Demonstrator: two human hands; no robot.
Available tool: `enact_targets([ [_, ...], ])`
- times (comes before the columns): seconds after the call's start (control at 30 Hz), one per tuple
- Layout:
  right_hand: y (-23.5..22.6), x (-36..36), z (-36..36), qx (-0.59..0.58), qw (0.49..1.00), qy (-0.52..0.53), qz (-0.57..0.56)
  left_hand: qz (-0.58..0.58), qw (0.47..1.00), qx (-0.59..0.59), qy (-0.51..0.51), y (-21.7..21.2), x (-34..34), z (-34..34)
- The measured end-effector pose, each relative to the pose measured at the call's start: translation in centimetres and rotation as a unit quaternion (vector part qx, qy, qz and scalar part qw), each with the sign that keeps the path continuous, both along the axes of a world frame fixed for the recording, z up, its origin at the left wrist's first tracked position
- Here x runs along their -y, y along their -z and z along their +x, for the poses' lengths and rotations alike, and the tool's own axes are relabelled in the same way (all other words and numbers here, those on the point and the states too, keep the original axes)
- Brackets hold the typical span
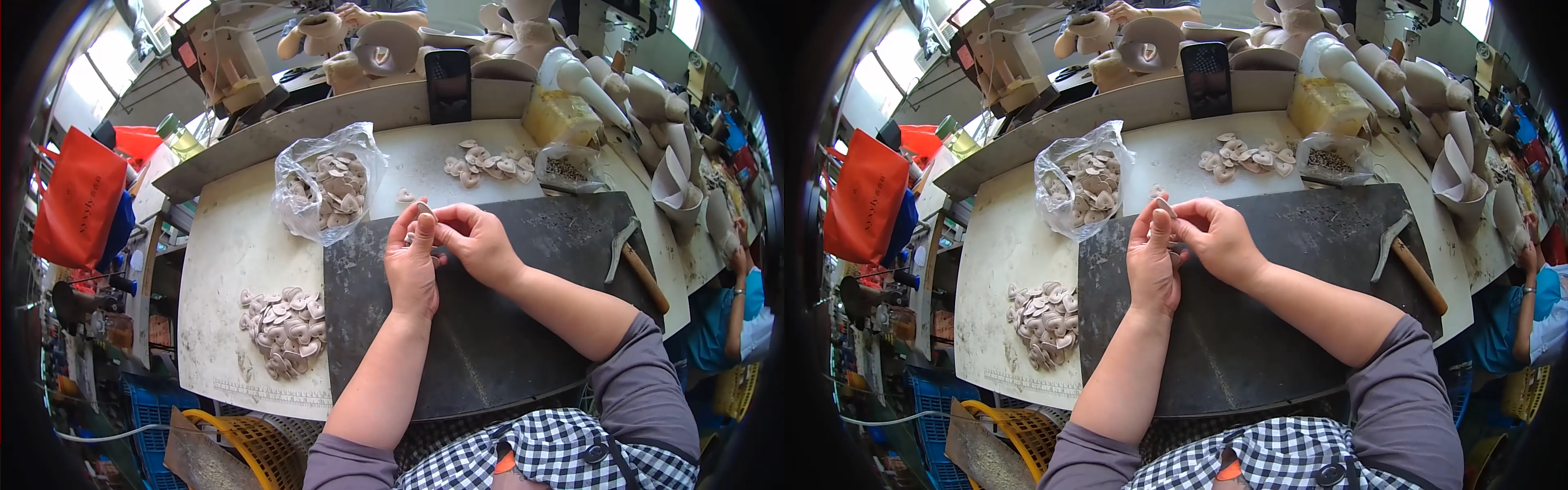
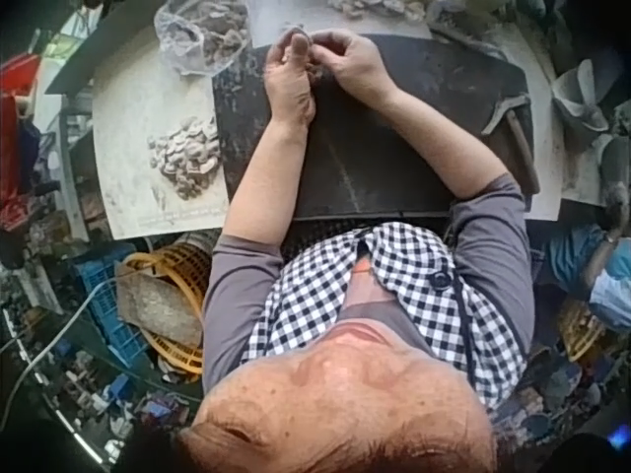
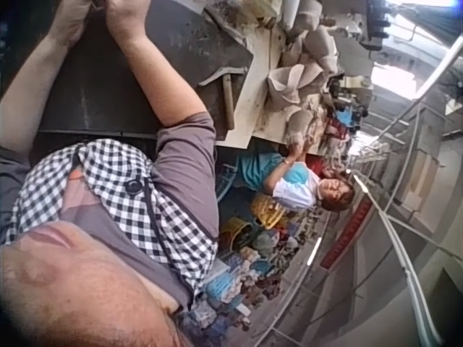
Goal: Sorting and inspecting small heart-shaped decorative shoe components from a plastic bag.
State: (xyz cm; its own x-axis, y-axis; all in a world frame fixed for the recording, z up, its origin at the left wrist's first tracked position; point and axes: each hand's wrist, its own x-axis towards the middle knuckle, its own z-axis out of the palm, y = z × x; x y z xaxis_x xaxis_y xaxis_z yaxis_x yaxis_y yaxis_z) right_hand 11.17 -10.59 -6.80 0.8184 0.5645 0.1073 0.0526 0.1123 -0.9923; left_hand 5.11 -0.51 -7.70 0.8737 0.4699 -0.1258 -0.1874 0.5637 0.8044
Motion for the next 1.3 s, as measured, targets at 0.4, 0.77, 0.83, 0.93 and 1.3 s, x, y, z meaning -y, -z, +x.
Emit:
enact_targets([
  [0.4,1.3,1.8,10.4,0.596,0.691,0.231,-0.337,-0.118,0.992,-0.026,-0.026,-0.9,0.0,0.2],
  [0.77,-0.9,5.5,5.3,-0.140,0.988,0.059,-0.017,0.074,0.991,-0.050,0.097,-0.6,0.2,0.0],
  [0.83,0.2,6.1,4.6,-0.211,0.976,0.027,0.044,0.105,0.988,-0.050,0.106,-0.6,0.4,-0.1],
  [0.93,0.6,6.5,3.5,-0.287,0.950,-0.019,0.124,0.132,0.981,-0.032,0.140,-0.5,1.0,-0.1],
  [1.3,-1.0,6.0,1.2,-0.264,0.949,-0.127,0.115,0.087,0.982,0.055,0.158,-0.1,1.4,-0.1],
])
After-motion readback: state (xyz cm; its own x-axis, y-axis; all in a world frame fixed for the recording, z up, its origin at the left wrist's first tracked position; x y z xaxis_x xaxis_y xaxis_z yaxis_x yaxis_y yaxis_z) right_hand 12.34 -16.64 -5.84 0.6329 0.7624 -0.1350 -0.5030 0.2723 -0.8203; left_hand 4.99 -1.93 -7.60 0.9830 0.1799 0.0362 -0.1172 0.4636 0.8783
